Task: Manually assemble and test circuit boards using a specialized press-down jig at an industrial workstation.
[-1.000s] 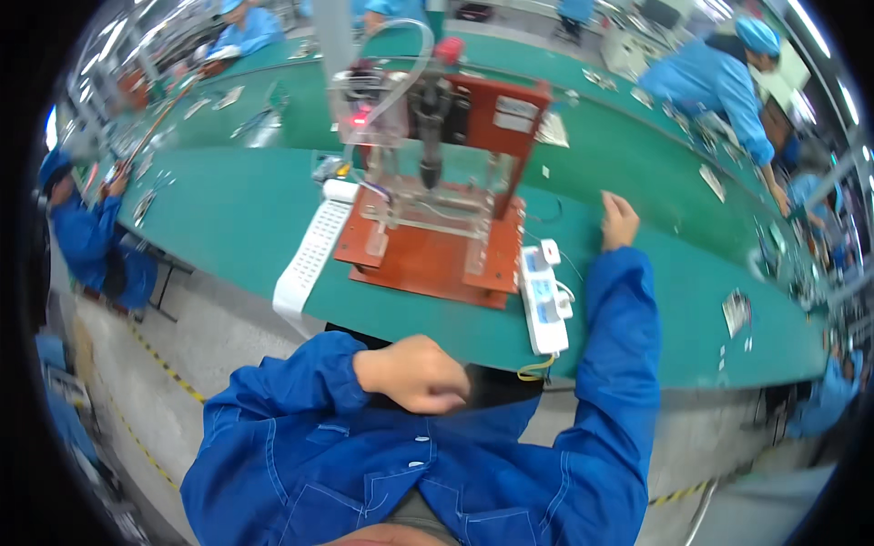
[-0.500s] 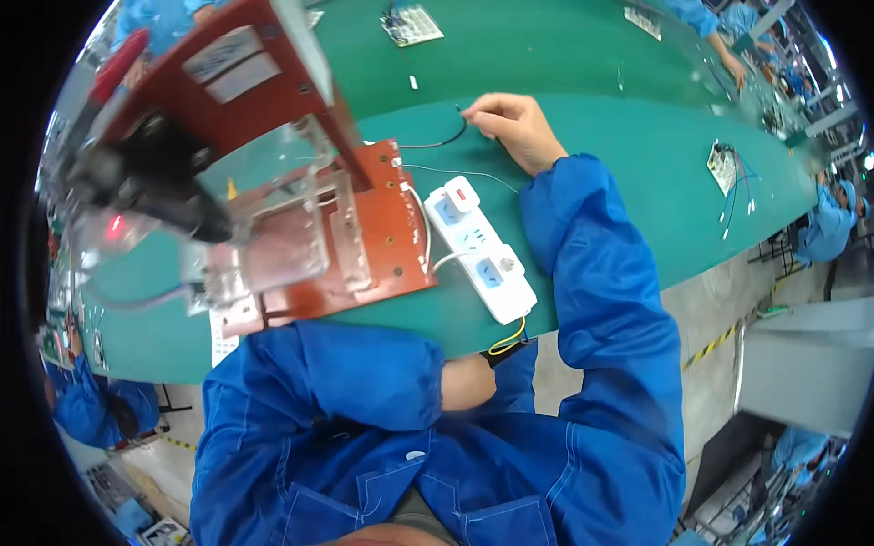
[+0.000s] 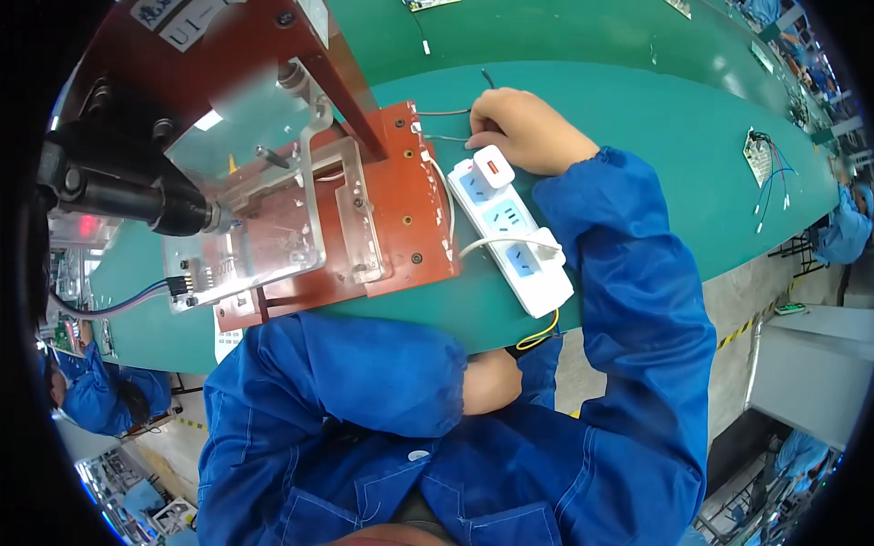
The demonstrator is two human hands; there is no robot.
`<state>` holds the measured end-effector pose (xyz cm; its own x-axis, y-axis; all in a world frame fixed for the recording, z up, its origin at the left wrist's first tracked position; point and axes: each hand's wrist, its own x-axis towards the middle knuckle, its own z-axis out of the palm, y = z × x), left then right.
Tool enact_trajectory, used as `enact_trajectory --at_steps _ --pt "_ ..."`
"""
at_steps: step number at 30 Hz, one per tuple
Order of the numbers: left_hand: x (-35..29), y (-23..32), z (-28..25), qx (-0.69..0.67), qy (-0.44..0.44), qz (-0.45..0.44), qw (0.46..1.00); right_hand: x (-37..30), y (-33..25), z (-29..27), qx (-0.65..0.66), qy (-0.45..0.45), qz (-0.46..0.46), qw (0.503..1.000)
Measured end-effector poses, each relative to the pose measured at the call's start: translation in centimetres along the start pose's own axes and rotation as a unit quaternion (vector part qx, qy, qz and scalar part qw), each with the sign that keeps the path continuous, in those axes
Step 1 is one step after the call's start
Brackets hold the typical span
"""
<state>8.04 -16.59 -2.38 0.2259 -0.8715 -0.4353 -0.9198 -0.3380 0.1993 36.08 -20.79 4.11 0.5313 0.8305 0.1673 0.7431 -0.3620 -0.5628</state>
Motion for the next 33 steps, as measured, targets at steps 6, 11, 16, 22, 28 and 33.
enact_trajectory --at_steps 6,11,16,22,28,33 --pt "0.1 0.5 1.7 0.007 0.055 -0.033 0.998 0.1 1.0 -0.5 -0.016 0.099 -0.053 0.994" --pt "-0.7 0.5 1.0 0.019 0.054 -0.042 0.997 0.5 2.3 -1.4 0.220 0.243 0.086 0.941" --pt "0.3 -0.1 -0.3 -0.024 -0.036 -0.029 0.999 -0.1 3.6 -2.1 0.385 0.237 0.149 0.879" --pt "8.8 -1.1 9.5 -0.013 -0.027 0.002 1.000 -1.7 5.0 -3.1 0.363 0.214 0.158 0.893" --pt "14.9 -1.7 16.3 -0.067 -0.080 0.072 0.992 1.1 4.3 -0.3 0.167 0.222 0.009 0.960" --pt "4.1 -1.5 0.2 -0.071 -0.107 0.035 0.991 -0.6 2.5 0.0 0.041 0.233 0.003 0.972"
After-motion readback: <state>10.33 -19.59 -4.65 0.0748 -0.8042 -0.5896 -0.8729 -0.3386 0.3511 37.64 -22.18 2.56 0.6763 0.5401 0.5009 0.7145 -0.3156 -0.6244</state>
